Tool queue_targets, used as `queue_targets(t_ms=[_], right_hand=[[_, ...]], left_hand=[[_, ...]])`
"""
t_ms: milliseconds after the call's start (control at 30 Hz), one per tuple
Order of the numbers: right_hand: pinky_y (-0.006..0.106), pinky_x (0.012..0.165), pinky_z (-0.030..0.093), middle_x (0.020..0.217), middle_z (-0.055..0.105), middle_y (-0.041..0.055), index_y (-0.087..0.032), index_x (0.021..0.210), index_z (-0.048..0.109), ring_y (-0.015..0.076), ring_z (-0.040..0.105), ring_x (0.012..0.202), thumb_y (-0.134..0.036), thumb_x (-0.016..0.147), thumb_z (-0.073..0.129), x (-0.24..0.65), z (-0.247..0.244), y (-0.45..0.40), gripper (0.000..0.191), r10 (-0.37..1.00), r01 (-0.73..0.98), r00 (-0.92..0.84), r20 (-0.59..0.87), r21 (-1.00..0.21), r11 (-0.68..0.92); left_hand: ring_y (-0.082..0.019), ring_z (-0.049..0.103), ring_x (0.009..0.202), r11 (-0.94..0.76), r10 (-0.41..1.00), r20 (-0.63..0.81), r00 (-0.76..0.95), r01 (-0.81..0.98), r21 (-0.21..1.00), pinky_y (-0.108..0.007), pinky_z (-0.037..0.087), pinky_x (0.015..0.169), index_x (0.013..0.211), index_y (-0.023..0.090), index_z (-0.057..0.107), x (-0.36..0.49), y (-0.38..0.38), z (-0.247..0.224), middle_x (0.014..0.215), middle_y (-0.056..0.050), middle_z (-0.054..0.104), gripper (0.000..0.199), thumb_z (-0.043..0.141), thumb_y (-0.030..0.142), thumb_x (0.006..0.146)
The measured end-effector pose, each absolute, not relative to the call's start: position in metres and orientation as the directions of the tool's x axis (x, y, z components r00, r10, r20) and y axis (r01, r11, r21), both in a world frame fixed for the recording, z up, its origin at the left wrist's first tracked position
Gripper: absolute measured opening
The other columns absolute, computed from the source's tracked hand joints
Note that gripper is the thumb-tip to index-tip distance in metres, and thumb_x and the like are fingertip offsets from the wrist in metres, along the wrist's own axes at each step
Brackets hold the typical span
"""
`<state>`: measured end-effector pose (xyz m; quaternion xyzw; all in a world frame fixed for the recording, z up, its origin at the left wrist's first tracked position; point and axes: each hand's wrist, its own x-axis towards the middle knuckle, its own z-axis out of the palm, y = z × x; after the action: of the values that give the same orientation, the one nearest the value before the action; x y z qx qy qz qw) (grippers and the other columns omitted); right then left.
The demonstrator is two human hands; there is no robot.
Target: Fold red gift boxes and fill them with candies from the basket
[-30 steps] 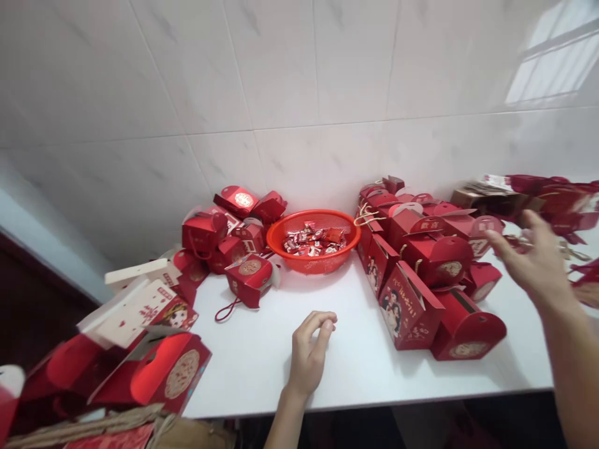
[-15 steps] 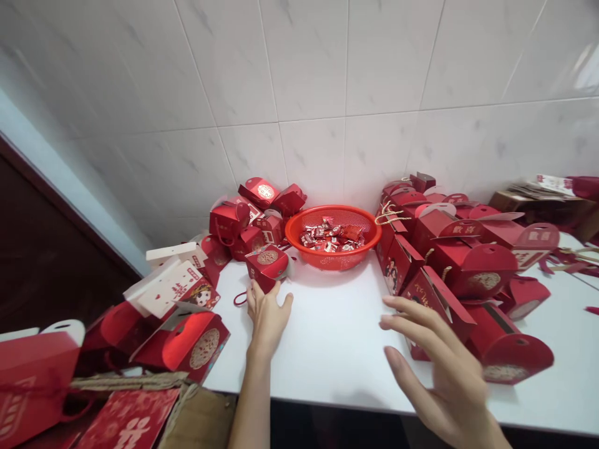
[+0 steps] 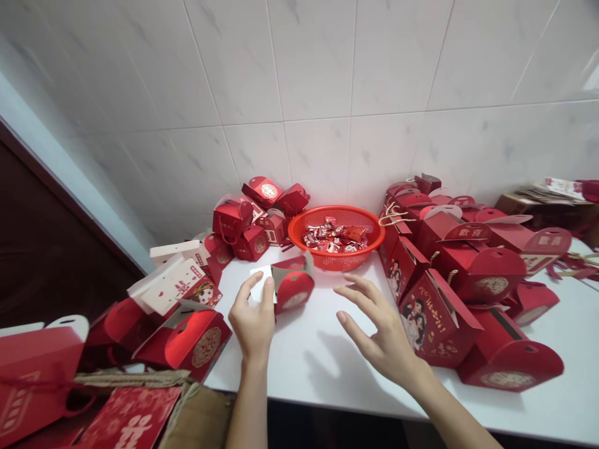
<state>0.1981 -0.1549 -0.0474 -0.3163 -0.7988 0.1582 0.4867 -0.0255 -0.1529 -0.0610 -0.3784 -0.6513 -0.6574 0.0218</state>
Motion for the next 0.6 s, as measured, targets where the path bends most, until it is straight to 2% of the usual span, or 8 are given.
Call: queue_targets(t_ms=[67, 167, 267, 400, 500, 600], right_hand=[[0.046, 0.105, 0.050, 0.140, 0.055, 0.0139, -0.025, 0.126, 0.067, 0.0294, 0.055, 0.131, -0.030, 0.097, 0.058, 0.196, -0.042, -0.151, 0.031, 0.666, 0.339, -0.326, 0.671, -0.575, 0.745], [0.047, 0.110, 0.045, 0.143, 0.054, 0.0129, -0.026, 0.120, 0.071, 0.0295, 0.048, 0.137, -0.033, 0.097, 0.059, 0.197, -0.035, -0.146, 0.028, 0.693, 0.298, -0.359, 0.626, -0.627, 0.720], [0.047, 0.109, 0.046, 0.142, 0.055, 0.0117, -0.027, 0.119, 0.073, 0.0287, 0.048, 0.137, -0.034, 0.097, 0.059, 0.200, -0.031, -0.142, 0.026, 0.710, 0.247, -0.414, 0.570, -0.680, 0.690], [0.049, 0.111, 0.043, 0.144, 0.054, 0.0088, -0.031, 0.114, 0.076, 0.0290, 0.049, 0.137, -0.033, 0.096, 0.061, 0.206, -0.029, -0.138, 0.024, 0.702, 0.234, -0.545, 0.459, -0.721, 0.653], [0.052, 0.114, 0.040, 0.152, 0.048, 0.0065, -0.031, 0.108, 0.079, 0.0307, 0.045, 0.141, -0.033, 0.095, 0.061, 0.213, -0.028, -0.134, 0.022, 0.694, 0.279, -0.619, 0.368, -0.723, 0.632], [0.055, 0.114, 0.038, 0.156, 0.044, 0.0060, -0.029, 0.110, 0.078, 0.0325, 0.042, 0.143, -0.033, 0.094, 0.060, 0.220, -0.028, -0.131, 0.024, 0.716, 0.334, -0.631, 0.299, -0.728, 0.599]], left_hand=[[-0.028, 0.069, 0.103, -0.181, 0.555, 0.468, -0.687, 0.450, 0.875, -0.039, 0.052, 0.096, 0.094, 0.016, 0.075, -0.019, -0.158, -0.051, 0.101, -0.010, 0.077, 0.036, 0.068, 0.047, 0.077], [-0.028, 0.070, 0.101, -0.191, 0.750, 0.368, -0.549, 0.353, 0.916, -0.040, 0.053, 0.096, 0.091, 0.015, 0.074, -0.009, -0.160, -0.043, 0.099, -0.009, 0.077, 0.035, 0.072, 0.045, 0.073], [-0.029, 0.068, 0.109, -0.181, 0.873, 0.298, -0.385, 0.311, 0.933, -0.042, 0.051, 0.101, 0.097, 0.015, 0.075, -0.001, -0.158, -0.042, 0.108, -0.011, 0.076, 0.038, 0.077, 0.040, 0.069], [-0.032, 0.059, 0.128, -0.164, 0.956, 0.220, -0.194, 0.270, 0.949, -0.045, 0.044, 0.111, 0.116, 0.016, 0.073, 0.003, -0.153, -0.043, 0.129, -0.012, 0.069, 0.053, 0.079, 0.032, 0.066], [-0.033, 0.051, 0.136, -0.138, 0.983, 0.160, -0.084, 0.226, 0.964, -0.048, 0.037, 0.116, 0.130, 0.018, 0.067, -0.001, -0.152, -0.044, 0.141, -0.012, 0.060, 0.065, 0.079, 0.029, 0.067], [-0.035, 0.048, 0.137, -0.105, 0.994, 0.104, 0.016, 0.160, 0.981, -0.050, 0.038, 0.115, 0.141, 0.018, 0.057, -0.008, -0.153, -0.049, 0.146, -0.014, 0.055, 0.077, 0.081, 0.030, 0.068]])
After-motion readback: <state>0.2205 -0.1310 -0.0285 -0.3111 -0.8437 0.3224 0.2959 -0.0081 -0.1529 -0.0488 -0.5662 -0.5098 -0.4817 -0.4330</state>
